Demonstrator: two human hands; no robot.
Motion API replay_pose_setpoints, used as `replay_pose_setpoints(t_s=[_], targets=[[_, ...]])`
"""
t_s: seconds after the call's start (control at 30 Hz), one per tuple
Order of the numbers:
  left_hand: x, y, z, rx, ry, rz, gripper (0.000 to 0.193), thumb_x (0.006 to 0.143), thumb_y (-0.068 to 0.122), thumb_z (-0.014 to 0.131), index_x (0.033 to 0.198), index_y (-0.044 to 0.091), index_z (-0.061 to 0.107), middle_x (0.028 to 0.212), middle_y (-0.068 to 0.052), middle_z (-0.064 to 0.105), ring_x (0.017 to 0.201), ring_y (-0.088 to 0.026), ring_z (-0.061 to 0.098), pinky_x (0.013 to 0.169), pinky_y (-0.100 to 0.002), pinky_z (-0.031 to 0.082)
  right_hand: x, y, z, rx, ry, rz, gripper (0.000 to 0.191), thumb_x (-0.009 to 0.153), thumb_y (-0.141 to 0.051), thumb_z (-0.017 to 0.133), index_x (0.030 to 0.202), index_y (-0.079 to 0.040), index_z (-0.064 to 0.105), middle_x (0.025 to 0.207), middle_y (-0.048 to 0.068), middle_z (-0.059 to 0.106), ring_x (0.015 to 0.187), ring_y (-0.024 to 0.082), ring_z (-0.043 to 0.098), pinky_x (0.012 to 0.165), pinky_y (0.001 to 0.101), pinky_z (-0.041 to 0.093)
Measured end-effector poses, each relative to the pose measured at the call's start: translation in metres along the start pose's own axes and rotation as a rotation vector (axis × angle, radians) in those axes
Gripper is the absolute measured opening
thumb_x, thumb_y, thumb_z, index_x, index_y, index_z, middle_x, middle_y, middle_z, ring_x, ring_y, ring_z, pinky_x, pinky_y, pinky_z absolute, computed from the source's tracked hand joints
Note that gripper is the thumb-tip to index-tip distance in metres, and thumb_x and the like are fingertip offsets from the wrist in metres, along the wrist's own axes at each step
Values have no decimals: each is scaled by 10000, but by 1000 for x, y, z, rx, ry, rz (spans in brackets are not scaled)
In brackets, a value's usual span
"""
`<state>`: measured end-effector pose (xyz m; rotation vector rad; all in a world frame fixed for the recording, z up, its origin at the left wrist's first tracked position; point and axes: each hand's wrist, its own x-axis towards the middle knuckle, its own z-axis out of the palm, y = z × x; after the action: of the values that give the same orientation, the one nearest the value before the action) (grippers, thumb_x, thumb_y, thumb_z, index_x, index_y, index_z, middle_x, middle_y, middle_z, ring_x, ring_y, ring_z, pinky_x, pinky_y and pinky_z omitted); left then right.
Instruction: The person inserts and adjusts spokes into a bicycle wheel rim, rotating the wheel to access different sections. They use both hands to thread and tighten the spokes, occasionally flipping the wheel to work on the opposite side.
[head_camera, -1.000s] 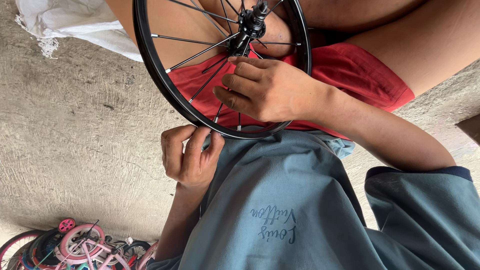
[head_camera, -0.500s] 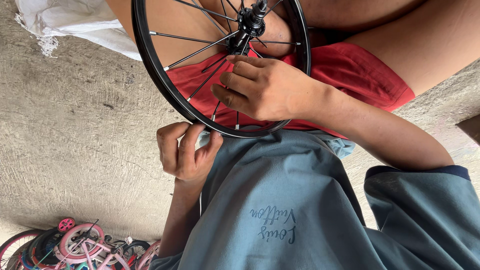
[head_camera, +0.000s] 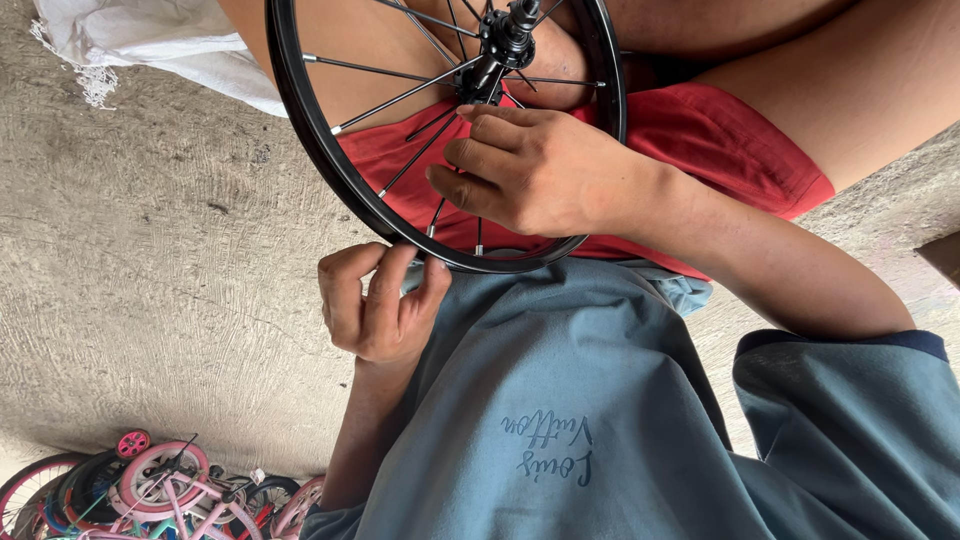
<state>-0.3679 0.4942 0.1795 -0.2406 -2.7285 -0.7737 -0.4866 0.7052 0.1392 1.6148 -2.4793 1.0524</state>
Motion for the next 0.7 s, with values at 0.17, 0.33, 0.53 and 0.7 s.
replay_pose_setpoints(t_s=[0.17,0.33,0.53,0.7], targets=[[-1,0,-2,-16,-37,17,203,853,19,874,986,24,720,933,-66,592,836,-231,598,684,-350,511,-2,2,0,8,3,-2,350,898,-210,656,1195,-32,711,1102,94,652,1096,274,681,974,380,598],[-3,1,0,-11,-24,16,206,851,-6,874,982,22,717,930,-64,594,833,-230,598,684,-351,508,-3,2,0,13,7,-6,348,895,-207,663,1186,-20,710,1081,95,649,1095,284,686,954,368,598],[-2,0,-1,-17,-30,11,204,851,33,866,980,34,709,926,-66,583,828,-237,596,684,-356,508,-4,1,-1,30,18,1,324,910,-196,664,1184,-27,704,1088,88,648,1087,258,683,1003,381,600],[-1,3,1,21,-22,-26,150,875,37,830,954,47,702,913,-57,592,808,-233,603,677,-356,505,-3,2,-1,27,11,-7,341,901,-199,663,1189,-22,705,1097,98,652,1086,271,683,980,377,602]])
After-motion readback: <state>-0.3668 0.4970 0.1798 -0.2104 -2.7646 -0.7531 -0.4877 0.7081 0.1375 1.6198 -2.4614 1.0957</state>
